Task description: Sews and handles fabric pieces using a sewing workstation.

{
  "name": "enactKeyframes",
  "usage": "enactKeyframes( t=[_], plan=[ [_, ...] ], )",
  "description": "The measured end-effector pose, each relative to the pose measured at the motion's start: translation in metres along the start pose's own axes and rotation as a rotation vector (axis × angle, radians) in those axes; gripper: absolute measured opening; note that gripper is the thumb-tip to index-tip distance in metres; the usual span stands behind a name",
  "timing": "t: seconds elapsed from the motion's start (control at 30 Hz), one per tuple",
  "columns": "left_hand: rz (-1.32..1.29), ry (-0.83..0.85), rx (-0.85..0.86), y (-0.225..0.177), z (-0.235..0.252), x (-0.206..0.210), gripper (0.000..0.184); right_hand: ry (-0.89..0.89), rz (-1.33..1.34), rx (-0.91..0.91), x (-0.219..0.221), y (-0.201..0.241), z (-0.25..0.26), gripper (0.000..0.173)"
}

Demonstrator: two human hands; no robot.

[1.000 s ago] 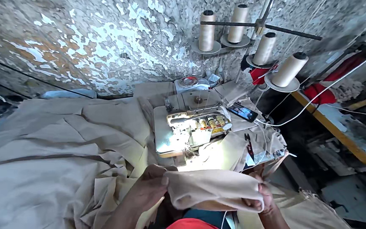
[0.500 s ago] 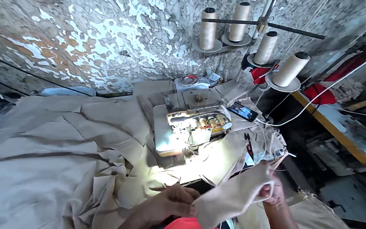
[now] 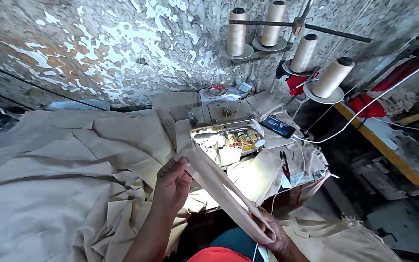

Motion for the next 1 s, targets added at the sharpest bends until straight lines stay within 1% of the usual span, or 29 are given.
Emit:
enactKeyframes(
  t=[0.03,0.1,0.13,0.2,0.27,0.37,0.4,0.47,0.5,0.53,0.57,0.63,0.67,0.73,0.77,0.83,0.87,0.9,0.93,0.97,1.0],
  plan=[
    [-0.051,-0.041,-0.016,0.002,0.002,-0.004,0.034,-0.056,0.008,-0.011,0.0,0.004,0.002,0.016],
    [-0.12,-0.064,-0.098,0.009,0.002,-0.012,0.031,-0.128,0.014,-0.072,-0.005,0.016,0.004,0.017],
    [-0.098,-0.061,-0.155,0.014,-0.001,-0.016,0.03,-0.144,0.002,-0.119,-0.008,0.025,0.005,0.019],
    [-0.004,-0.044,-0.277,0.027,-0.018,-0.017,0.03,-0.274,-0.057,-0.227,-0.014,0.047,0.004,0.021],
    [0.122,0.047,-0.482,0.043,-0.043,-0.017,0.032,-0.418,-0.102,-0.337,-0.022,0.076,0.0,0.032],
    [0.289,0.342,-0.922,0.072,-0.084,-0.022,0.02,-0.586,-0.149,-0.494,-0.028,0.12,-0.014,0.051],
    [0.333,0.422,-1.029,0.08,-0.094,-0.024,0.02,-0.584,-0.115,-0.542,-0.027,0.128,-0.019,0.048],
    [0.356,0.479,-1.138,0.088,-0.103,-0.028,0.024,-0.5,-0.064,-0.599,-0.02,0.137,-0.023,0.033],
    [0.347,0.481,-1.15,0.089,-0.102,-0.029,0.027,-0.433,-0.069,-0.613,-0.016,0.14,-0.023,0.024],
    [0.343,0.47,-1.145,0.088,-0.1,-0.03,0.027,-0.38,-0.077,-0.616,-0.012,0.142,-0.023,0.019],
    [0.345,0.444,-1.138,0.088,-0.097,-0.03,0.026,-0.337,-0.084,-0.614,-0.011,0.143,-0.023,0.017],
    [0.348,0.384,-1.13,0.089,-0.095,-0.033,0.015,-0.295,-0.096,-0.602,-0.01,0.144,-0.021,0.017],
    [0.349,0.397,-1.152,0.09,-0.094,-0.034,0.015,-0.279,-0.11,-0.593,-0.01,0.144,-0.02,0.018],
    [0.34,0.472,-1.233,0.092,-0.099,-0.035,0.026,-0.293,-0.124,-0.585,-0.009,0.143,-0.018,0.021],
    [0.322,0.517,-1.263,0.091,-0.102,-0.035,0.024,-0.326,-0.117,-0.586,-0.009,0.142,-0.017,0.023],
    [0.252,0.659,-1.253,0.087,-0.103,-0.027,0.015,-0.331,-0.101,-0.575,-0.007,0.141,-0.011,0.026],
    [0.176,0.755,-1.214,0.082,-0.102,-0.02,0.009,-0.29,-0.093,-0.545,-0.007,0.139,-0.007,0.025],
    [0.106,0.826,-1.143,0.076,-0.099,-0.012,0.01,-0.241,-0.078,-0.496,-0.007,0.133,-0.002,0.022],
    [0.048,0.853,-1.042,0.068,-0.094,-0.002,0.014,-0.223,-0.086,-0.436,-0.008,0.124,0.003,0.02],
    [0.0,0.844,-0.914,0.058,-0.087,0.006,0.019,-0.214,-0.107,-0.368,-0.009,0.114,0.008,0.02],
    [-0.049,0.791,-0.772,0.047,-0.078,0.012,0.028,-0.206,-0.135,-0.304,-0.01,0.102,0.013,0.021]
  ],
)
Point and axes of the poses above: each hand's wrist, its own z-axis towards the middle knuckle, its own x-axis out of the palm, y = z × x, the point moved 6 cm from there along z, towards the middle knuckle, and after that the axes turned 13 degrees about -z, right-handed, at the moved point
